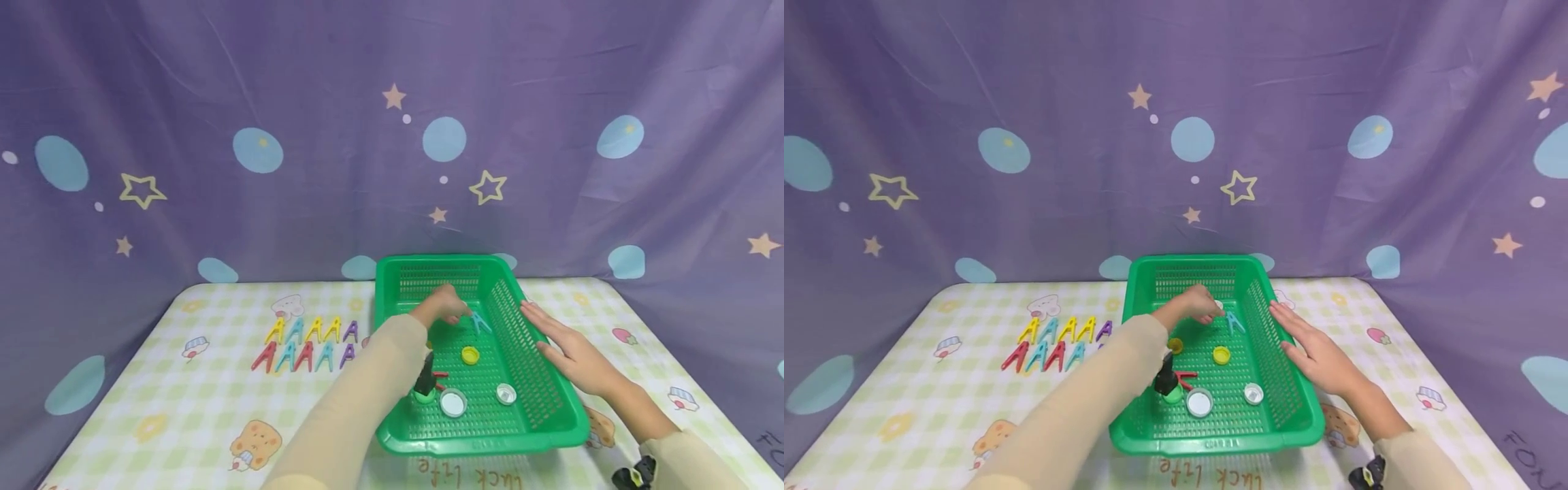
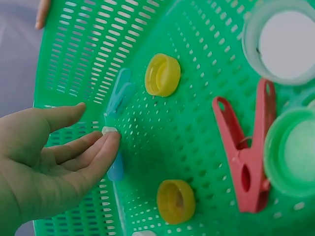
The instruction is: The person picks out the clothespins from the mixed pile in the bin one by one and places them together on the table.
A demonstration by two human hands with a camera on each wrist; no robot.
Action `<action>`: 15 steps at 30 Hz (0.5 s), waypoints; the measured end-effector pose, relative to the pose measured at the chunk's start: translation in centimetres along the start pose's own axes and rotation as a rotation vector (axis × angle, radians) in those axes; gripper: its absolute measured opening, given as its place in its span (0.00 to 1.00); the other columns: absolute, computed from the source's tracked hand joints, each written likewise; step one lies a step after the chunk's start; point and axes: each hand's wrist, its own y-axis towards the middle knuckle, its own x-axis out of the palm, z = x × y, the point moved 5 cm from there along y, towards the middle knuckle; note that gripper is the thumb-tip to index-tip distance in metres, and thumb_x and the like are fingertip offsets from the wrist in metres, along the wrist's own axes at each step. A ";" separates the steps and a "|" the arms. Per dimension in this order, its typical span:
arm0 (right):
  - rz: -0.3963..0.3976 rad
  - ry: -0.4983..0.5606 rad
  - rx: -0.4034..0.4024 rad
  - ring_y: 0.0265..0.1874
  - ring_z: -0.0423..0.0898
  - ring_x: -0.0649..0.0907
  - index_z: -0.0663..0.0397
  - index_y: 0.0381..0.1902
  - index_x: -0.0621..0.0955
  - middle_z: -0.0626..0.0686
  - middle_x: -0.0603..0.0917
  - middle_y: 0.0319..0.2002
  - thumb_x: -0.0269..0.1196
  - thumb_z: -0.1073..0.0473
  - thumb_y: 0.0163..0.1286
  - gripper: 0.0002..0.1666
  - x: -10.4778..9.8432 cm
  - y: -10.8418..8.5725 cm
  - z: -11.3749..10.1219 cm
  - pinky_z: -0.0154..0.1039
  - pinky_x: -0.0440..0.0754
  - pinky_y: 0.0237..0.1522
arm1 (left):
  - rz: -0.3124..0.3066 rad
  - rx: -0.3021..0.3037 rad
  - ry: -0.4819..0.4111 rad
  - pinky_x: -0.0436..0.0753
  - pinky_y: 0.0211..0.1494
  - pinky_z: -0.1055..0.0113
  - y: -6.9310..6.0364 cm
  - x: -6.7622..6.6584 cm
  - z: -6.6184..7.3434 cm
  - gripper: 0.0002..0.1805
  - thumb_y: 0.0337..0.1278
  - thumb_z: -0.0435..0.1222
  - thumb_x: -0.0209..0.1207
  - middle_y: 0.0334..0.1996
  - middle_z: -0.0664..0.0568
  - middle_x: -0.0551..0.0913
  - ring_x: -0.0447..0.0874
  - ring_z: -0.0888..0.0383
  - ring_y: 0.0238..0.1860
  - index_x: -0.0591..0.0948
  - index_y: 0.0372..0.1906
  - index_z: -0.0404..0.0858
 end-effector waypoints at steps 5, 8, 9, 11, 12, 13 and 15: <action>-0.033 -0.015 0.011 0.74 0.27 0.49 0.58 0.73 0.61 0.61 0.62 0.73 0.51 0.63 0.72 0.33 0.1 -0.1 -0.1 0.09 0.44 0.66 | 0.012 0.017 0.086 0.87 0.47 0.65 0.7 0.5 0.4 0.30 0.55 0.35 0.66 0.53 0.38 0.76 0.88 0.48 0.44 0.70 0.60 0.27; -0.045 -0.027 0.007 0.75 0.30 0.51 0.58 0.73 0.60 0.60 0.62 0.74 0.51 0.63 0.72 0.33 0.1 -0.1 -0.1 0.09 0.44 0.65 | -0.004 0.023 0.085 0.87 0.48 0.66 0.9 1.2 0.6 0.33 0.55 0.35 0.65 0.62 0.35 0.71 0.87 0.48 0.45 0.66 0.64 0.28; -0.050 -0.033 0.007 0.76 0.32 0.51 0.57 0.73 0.60 0.60 0.62 0.74 0.51 0.63 0.72 0.33 0.1 -0.1 -0.1 0.09 0.44 0.65 | -0.008 0.021 0.082 0.87 0.48 0.66 1.0 1.4 0.6 0.34 0.56 0.35 0.65 0.63 0.35 0.69 0.87 0.48 0.45 0.65 0.65 0.28; -0.062 -0.042 0.010 0.76 0.34 0.52 0.56 0.73 0.60 0.59 0.61 0.74 0.52 0.62 0.72 0.33 0.1 0.0 -0.1 0.08 0.44 0.65 | 0.009 0.020 0.105 0.87 0.48 0.66 1.1 1.5 0.6 0.33 0.56 0.35 0.65 0.62 0.36 0.70 0.88 0.49 0.44 0.66 0.64 0.28; -0.069 -0.045 0.014 0.76 0.34 0.53 0.56 0.74 0.60 0.58 0.61 0.74 0.52 0.62 0.72 0.33 0.2 0.1 0.0 0.08 0.43 0.65 | 0.021 0.022 0.127 0.87 0.47 0.66 1.2 1.6 0.7 0.32 0.55 0.35 0.65 0.60 0.36 0.72 0.88 0.49 0.43 0.68 0.62 0.28; -0.076 -0.050 0.017 0.76 0.34 0.52 0.55 0.74 0.59 0.58 0.61 0.74 0.52 0.61 0.72 0.34 0.2 0.2 0.0 0.08 0.43 0.64 | 0.032 0.025 0.152 0.87 0.46 0.67 1.2 1.6 0.7 0.30 0.55 0.36 0.66 0.58 0.36 0.74 0.88 0.50 0.42 0.69 0.60 0.28; -0.085 -0.058 0.025 0.76 0.34 0.53 0.55 0.74 0.59 0.58 0.61 0.74 0.53 0.60 0.72 0.34 0.2 0.3 0.0 0.08 0.42 0.64 | 0.056 0.033 0.193 0.87 0.45 0.67 1.4 1.6 0.9 0.26 0.55 0.36 0.66 0.53 0.38 0.78 0.89 0.51 0.41 0.73 0.56 0.28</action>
